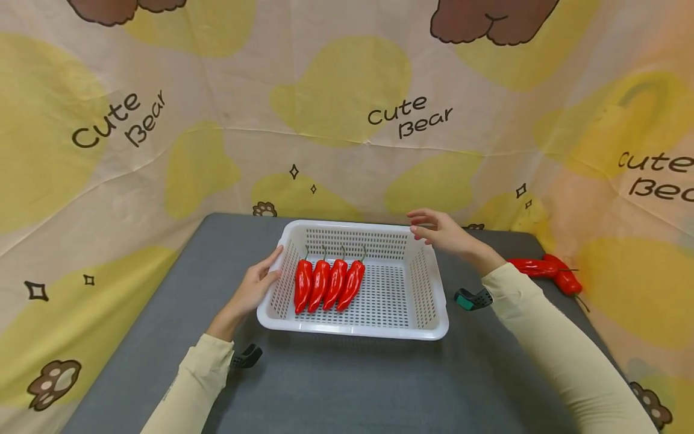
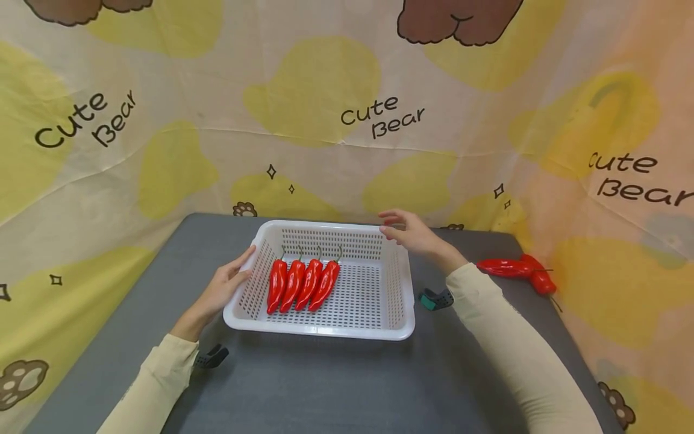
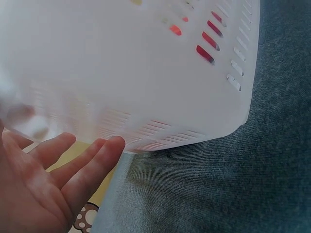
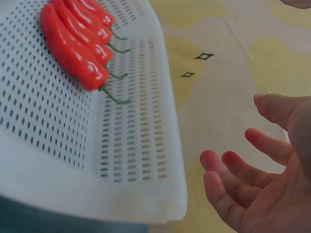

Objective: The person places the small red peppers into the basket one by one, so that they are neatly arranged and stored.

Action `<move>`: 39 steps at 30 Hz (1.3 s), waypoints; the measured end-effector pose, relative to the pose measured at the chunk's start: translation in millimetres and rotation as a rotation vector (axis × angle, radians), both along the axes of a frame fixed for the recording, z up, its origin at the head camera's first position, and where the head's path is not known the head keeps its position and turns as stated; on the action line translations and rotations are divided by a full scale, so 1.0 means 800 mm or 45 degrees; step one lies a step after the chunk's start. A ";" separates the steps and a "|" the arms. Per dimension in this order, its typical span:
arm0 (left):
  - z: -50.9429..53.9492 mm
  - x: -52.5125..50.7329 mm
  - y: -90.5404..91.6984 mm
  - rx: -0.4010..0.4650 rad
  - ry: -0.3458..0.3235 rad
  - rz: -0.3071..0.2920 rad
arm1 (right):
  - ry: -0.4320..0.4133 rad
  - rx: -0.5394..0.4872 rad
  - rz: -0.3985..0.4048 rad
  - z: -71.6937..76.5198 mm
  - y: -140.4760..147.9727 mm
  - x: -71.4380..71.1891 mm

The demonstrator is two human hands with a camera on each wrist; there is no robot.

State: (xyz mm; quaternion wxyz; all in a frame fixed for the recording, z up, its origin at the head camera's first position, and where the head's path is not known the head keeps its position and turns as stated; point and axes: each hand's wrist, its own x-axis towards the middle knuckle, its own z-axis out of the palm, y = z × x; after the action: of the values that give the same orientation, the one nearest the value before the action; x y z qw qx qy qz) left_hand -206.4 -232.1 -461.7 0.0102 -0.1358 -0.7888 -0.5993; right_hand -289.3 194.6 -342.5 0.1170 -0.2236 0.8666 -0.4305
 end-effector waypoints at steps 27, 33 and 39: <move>0.005 0.001 -0.001 -0.031 -0.034 0.014 | -0.020 0.078 -0.190 -0.014 0.109 0.003; 0.003 0.002 -0.001 -0.016 -0.038 0.015 | -0.061 0.073 -0.224 -0.030 0.133 0.008; 0.005 0.002 -0.001 -0.016 -0.026 0.003 | -0.088 0.092 -0.281 -0.043 0.157 0.018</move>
State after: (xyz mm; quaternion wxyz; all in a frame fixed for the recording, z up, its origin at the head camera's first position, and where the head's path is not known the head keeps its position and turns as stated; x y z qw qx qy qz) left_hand -204.6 -232.5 -457.7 0.0021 -0.1291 -0.7927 -0.5958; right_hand -275.0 320.4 -377.2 0.1069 -0.1076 0.8963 -0.4168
